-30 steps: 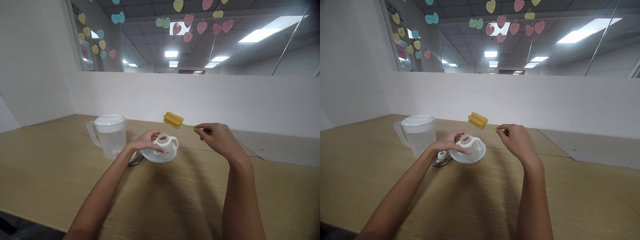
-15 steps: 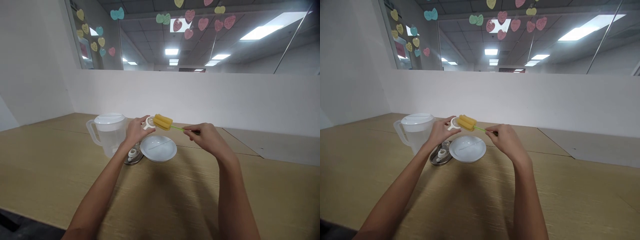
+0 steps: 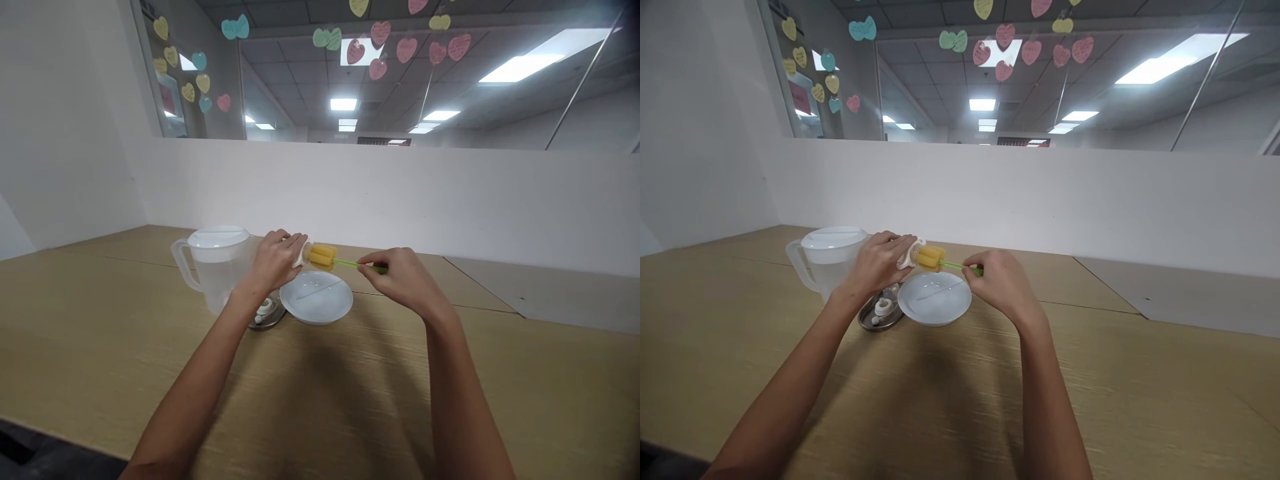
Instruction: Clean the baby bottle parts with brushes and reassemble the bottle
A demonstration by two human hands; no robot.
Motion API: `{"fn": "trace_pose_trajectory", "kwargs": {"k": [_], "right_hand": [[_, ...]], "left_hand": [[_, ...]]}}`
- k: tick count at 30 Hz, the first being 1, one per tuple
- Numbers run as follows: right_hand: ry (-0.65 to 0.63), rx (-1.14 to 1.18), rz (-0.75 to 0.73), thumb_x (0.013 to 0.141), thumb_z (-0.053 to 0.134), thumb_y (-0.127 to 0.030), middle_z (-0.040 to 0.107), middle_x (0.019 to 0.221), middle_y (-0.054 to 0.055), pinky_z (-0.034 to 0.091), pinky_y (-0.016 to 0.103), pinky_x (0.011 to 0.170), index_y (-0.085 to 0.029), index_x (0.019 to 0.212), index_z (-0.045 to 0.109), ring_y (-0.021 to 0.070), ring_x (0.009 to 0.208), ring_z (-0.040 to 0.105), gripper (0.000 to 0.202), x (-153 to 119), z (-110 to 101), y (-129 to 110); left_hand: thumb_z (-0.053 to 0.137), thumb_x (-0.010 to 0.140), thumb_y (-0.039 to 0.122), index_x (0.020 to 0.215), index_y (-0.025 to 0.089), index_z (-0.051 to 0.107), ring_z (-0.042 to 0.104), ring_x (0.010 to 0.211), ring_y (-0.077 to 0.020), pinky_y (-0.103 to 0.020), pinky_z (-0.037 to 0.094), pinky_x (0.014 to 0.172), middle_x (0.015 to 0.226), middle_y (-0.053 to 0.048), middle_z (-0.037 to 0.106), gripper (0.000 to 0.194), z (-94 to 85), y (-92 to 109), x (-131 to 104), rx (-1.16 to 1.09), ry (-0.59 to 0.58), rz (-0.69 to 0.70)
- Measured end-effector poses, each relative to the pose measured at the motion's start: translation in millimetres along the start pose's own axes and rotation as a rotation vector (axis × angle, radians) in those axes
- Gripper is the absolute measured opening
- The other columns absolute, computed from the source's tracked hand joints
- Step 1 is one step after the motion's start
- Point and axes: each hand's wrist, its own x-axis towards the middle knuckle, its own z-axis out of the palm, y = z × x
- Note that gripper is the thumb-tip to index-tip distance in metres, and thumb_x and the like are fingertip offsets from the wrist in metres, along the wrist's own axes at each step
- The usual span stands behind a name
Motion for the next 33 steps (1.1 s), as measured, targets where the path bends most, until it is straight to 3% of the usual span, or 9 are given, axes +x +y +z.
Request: {"fn": "trace_pose_trajectory", "kwargs": {"k": [6,13,17,23,28,33], "right_hand": [[-0.007,-0.041,0.024,0.075,0.046,-0.025,0.067,0.068,0.005,0.033,0.026,0.052,-0.019,0.078,0.071,0.0153,0.056,0.053,0.026,1,4,-8],[-0.015,-0.203,0.055,0.079,0.042,-0.023,0.066,0.071,0.008,0.026,0.026,0.051,-0.020,0.081,0.069,0.0180,0.062,0.056,0.027,9,35,-26],[-0.065,-0.073,0.060,0.085,0.039,-0.035,0.063,0.064,0.007,0.027,0.025,0.050,-0.018,0.073,0.067,0.0149,0.054,0.051,0.035,9,36,-18],[-0.104,0.101,0.200,0.085,0.034,-0.048,0.046,0.043,0.001,0.029,0.025,0.049,-0.017,0.053,0.060,0.0126,0.043,0.042,0.052,7,22,-6],[-0.079,0.290,0.252,0.080,0.042,-0.050,0.051,0.048,0.001,0.030,0.024,0.048,-0.017,0.055,0.053,0.0116,0.045,0.045,0.043,9,24,-7],[0.112,0.366,0.184,0.072,0.056,-0.038,0.053,0.059,-0.001,0.033,0.023,0.050,-0.018,0.070,0.052,0.0110,0.050,0.047,0.020,12,28,-1]], "left_hand": [[0.056,0.075,0.023,0.111,0.015,0.054,0.052,0.090,-0.0227,-0.034,0.040,0.078,0.104,-0.008,0.063,0.037,4.9,5,0,-0.152,0.028,0.038],[0.057,0.077,0.025,0.112,0.019,0.053,0.052,0.088,-0.0202,-0.030,0.040,0.076,0.105,-0.004,0.064,0.036,8.6,18,2,-0.278,0.030,0.062],[0.057,0.077,0.026,0.111,0.021,0.054,0.052,0.085,-0.0199,-0.031,0.039,0.075,0.098,-0.003,0.065,0.034,15.6,9,2,-0.275,0.009,0.001],[0.057,0.076,0.023,0.112,0.019,0.055,0.050,0.089,-0.0226,-0.033,0.039,0.078,0.107,-0.004,0.063,0.036,18.8,-9,-1,-0.182,0.026,-0.093],[0.061,0.073,0.024,0.114,0.019,0.054,0.051,0.089,-0.0235,-0.034,0.039,0.078,0.104,-0.004,0.064,0.042,16.9,-11,-2,-0.161,0.002,-0.097],[0.062,0.072,0.027,0.113,0.020,0.055,0.053,0.087,-0.0235,-0.034,0.039,0.076,0.098,-0.005,0.065,0.042,16.0,-9,-1,-0.173,-0.037,-0.086]]}}
